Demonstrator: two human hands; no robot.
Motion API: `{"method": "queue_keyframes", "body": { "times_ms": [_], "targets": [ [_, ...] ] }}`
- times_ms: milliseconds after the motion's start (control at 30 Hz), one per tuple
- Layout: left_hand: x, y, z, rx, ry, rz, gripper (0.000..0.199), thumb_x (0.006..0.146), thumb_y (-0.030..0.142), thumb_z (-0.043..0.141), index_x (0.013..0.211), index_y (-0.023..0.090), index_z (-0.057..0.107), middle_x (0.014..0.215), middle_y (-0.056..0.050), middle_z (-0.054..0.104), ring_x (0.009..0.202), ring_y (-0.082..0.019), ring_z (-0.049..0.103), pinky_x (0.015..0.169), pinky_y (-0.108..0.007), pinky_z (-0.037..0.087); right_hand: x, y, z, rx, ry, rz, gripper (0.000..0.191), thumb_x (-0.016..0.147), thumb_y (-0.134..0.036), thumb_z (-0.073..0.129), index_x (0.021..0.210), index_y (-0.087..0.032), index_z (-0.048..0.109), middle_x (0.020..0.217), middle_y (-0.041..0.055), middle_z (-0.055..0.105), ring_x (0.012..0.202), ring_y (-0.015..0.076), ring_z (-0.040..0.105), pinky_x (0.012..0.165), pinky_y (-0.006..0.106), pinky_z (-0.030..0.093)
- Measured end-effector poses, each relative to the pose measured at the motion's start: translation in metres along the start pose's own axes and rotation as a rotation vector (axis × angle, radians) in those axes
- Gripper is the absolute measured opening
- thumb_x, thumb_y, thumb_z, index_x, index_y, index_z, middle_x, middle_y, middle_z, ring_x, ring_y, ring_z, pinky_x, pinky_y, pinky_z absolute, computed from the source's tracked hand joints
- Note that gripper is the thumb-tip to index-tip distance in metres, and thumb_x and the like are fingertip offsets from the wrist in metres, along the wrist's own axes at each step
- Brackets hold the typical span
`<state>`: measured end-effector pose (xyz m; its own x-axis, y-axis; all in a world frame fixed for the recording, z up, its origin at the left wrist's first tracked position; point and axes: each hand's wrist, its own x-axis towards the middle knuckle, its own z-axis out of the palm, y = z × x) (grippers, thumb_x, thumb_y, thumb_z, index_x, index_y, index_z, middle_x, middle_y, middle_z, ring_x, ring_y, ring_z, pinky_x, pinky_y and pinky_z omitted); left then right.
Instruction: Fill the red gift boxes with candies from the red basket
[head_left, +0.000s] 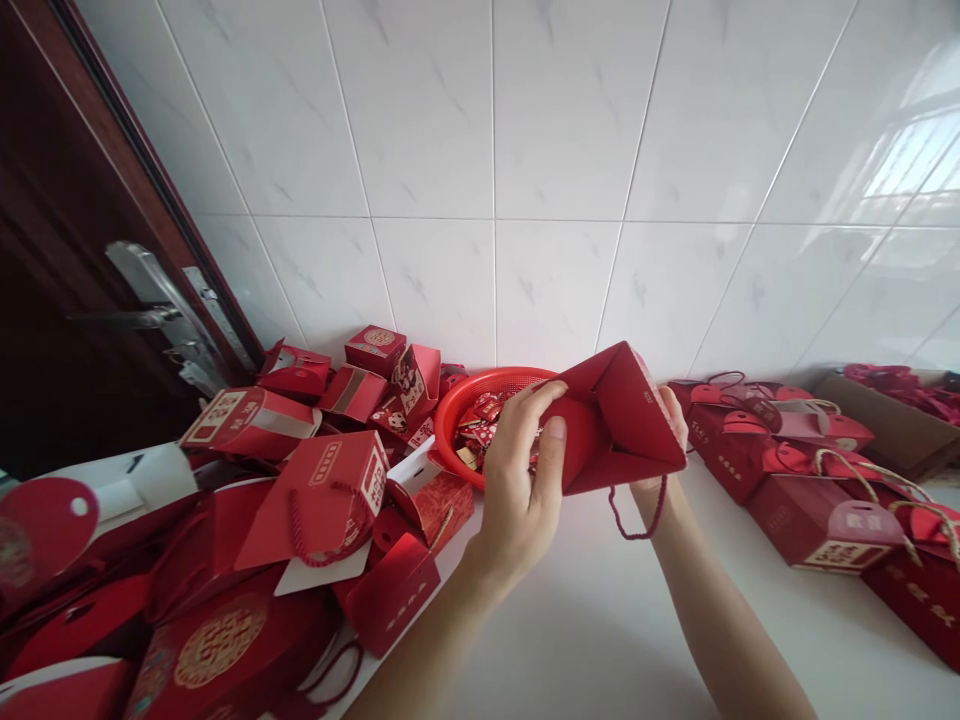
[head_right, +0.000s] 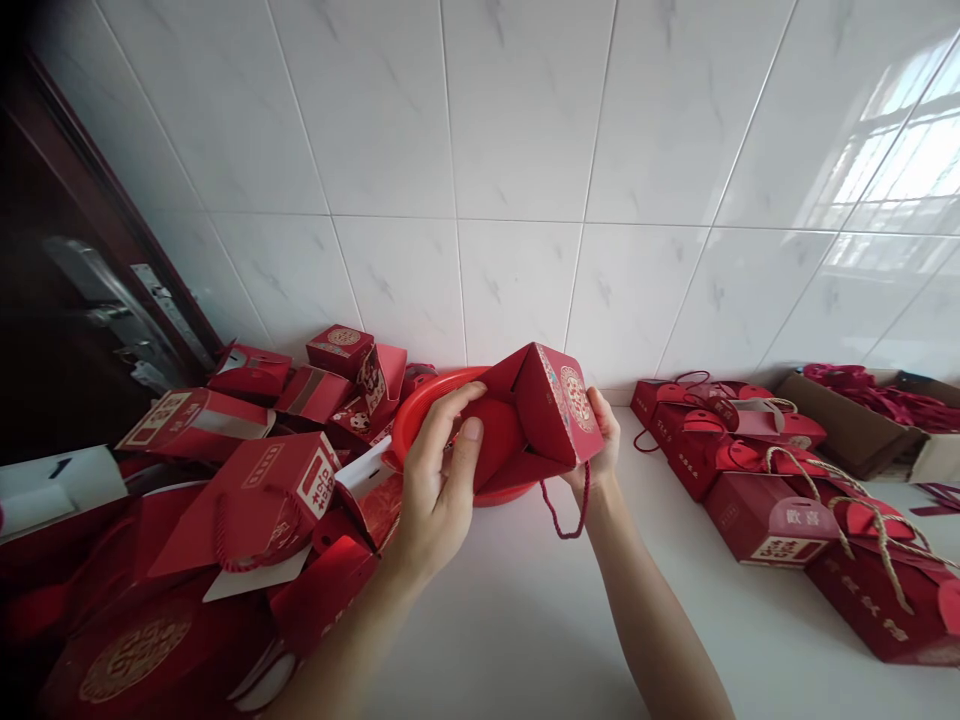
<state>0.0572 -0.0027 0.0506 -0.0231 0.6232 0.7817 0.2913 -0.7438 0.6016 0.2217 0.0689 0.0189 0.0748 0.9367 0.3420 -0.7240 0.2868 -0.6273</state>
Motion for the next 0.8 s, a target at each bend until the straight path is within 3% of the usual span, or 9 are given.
{"method": "queue_keyframes", "body": {
  "times_ms": [133,233,367,500,667,800],
  "targets": [
    [0.000,0.002,-0.001,0.009,-0.014,-0.013,0.024,0.103,0.022,0.041,0.115,0.024,0.062,0.122,-0.007,0.065,0.117,-0.021,0.061,0.100,-0.037,0.051,0.001,0.002,-0.005,-0.001,0.000,0.032,0.018,0.075,-0.045,0.074,0.078,-0.029,0.069,0.079,-0.0033,0.077,0.083,0.0294,0.074,0.079,0.046,0.063],
    [0.000,0.004,-0.003,-0.061,-0.053,-0.057,0.022,0.100,0.025,0.047,0.118,0.024,0.059,0.124,-0.008,0.063,0.115,-0.022,0.061,0.094,-0.037,0.054,0.002,0.003,-0.006,-0.003,-0.006,0.050,0.019,0.072,-0.046,0.075,0.076,-0.028,0.068,0.079,-0.0026,0.077,0.085,0.0299,0.073,0.080,0.046,0.063],
    [-0.002,0.008,-0.005,-0.166,-0.123,-0.151,0.037,0.087,0.024,0.065,0.122,0.026,0.055,0.129,-0.008,0.060,0.110,-0.026,0.063,0.086,-0.039,0.058,0.001,0.003,-0.006,-0.008,0.019,0.028,0.020,0.071,-0.047,0.075,0.073,-0.028,0.069,0.067,-0.0031,0.074,0.076,0.0270,0.074,0.075,0.041,0.064],
    [-0.005,0.008,-0.001,-0.211,-0.098,-0.199,0.036,0.086,0.019,0.064,0.119,0.027,0.054,0.125,-0.007,0.063,0.110,-0.026,0.064,0.087,-0.041,0.059,-0.003,-0.004,0.000,0.035,0.024,0.066,0.020,0.066,-0.045,0.080,0.069,-0.028,0.069,0.065,-0.0055,0.074,0.064,0.0219,0.073,0.069,0.035,0.065],
    [-0.007,0.005,0.004,-0.219,-0.053,-0.164,0.033,0.088,0.023,0.063,0.120,0.026,0.053,0.126,-0.009,0.063,0.112,-0.026,0.064,0.091,-0.044,0.058,-0.010,-0.008,0.007,0.051,0.034,0.133,0.023,0.062,-0.044,0.082,0.067,-0.027,0.068,0.077,-0.0027,0.078,0.065,0.0213,0.073,0.066,0.035,0.065],
    [-0.009,0.003,0.005,-0.250,-0.059,-0.107,0.050,0.088,0.037,0.068,0.132,0.026,0.047,0.134,-0.011,0.059,0.115,-0.027,0.063,0.092,-0.042,0.058,-0.013,-0.004,0.003,0.043,0.055,0.066,0.024,0.064,-0.049,0.080,0.064,-0.030,0.067,0.080,-0.0029,0.078,0.068,0.0228,0.074,0.070,0.037,0.066]
  ]
}}
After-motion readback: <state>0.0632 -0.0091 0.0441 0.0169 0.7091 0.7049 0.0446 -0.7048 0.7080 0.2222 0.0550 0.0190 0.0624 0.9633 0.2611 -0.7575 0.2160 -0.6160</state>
